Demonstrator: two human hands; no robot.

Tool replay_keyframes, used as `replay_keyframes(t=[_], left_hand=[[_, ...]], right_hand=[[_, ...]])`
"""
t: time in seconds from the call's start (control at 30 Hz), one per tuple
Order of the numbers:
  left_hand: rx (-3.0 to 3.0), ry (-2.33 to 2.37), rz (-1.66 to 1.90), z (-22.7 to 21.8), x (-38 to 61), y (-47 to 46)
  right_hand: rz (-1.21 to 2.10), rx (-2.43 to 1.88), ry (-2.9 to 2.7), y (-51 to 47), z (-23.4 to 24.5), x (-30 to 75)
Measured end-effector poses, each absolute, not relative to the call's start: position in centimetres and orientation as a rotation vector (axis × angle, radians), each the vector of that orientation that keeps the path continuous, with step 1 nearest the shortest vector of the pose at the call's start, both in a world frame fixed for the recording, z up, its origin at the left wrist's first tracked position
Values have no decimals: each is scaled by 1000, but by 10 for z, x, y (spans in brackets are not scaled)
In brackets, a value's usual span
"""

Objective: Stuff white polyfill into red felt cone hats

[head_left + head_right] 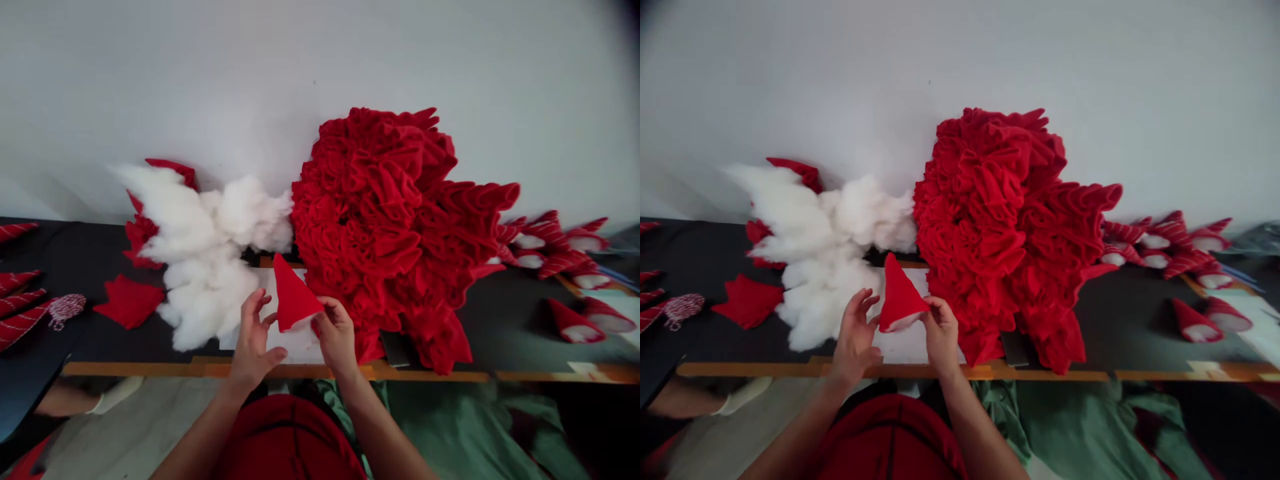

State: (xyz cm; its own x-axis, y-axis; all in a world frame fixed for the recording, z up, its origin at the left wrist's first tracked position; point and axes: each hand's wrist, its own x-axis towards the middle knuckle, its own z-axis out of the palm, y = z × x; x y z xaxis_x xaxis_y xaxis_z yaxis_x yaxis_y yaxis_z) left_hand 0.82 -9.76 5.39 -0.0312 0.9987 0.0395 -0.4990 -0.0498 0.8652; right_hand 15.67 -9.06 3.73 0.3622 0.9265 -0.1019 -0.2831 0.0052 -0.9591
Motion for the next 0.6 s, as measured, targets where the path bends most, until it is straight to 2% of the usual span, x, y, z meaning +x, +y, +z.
replay_keyframes(t=[0.17,0.3,0.5,0.6], left_hand=[[384,584,1144,43,21,-77],[315,554,961,49,51,-70],[432,722,971,52,96,-73],[557,704,949,51,115,-77]], right_hand=[[1278,-990,-353,-101,37,154],[1341,-967,-209,-119,30,155],[980,-1013,-36,-149,26,180],[960,-996,-45,-156,35,194]])
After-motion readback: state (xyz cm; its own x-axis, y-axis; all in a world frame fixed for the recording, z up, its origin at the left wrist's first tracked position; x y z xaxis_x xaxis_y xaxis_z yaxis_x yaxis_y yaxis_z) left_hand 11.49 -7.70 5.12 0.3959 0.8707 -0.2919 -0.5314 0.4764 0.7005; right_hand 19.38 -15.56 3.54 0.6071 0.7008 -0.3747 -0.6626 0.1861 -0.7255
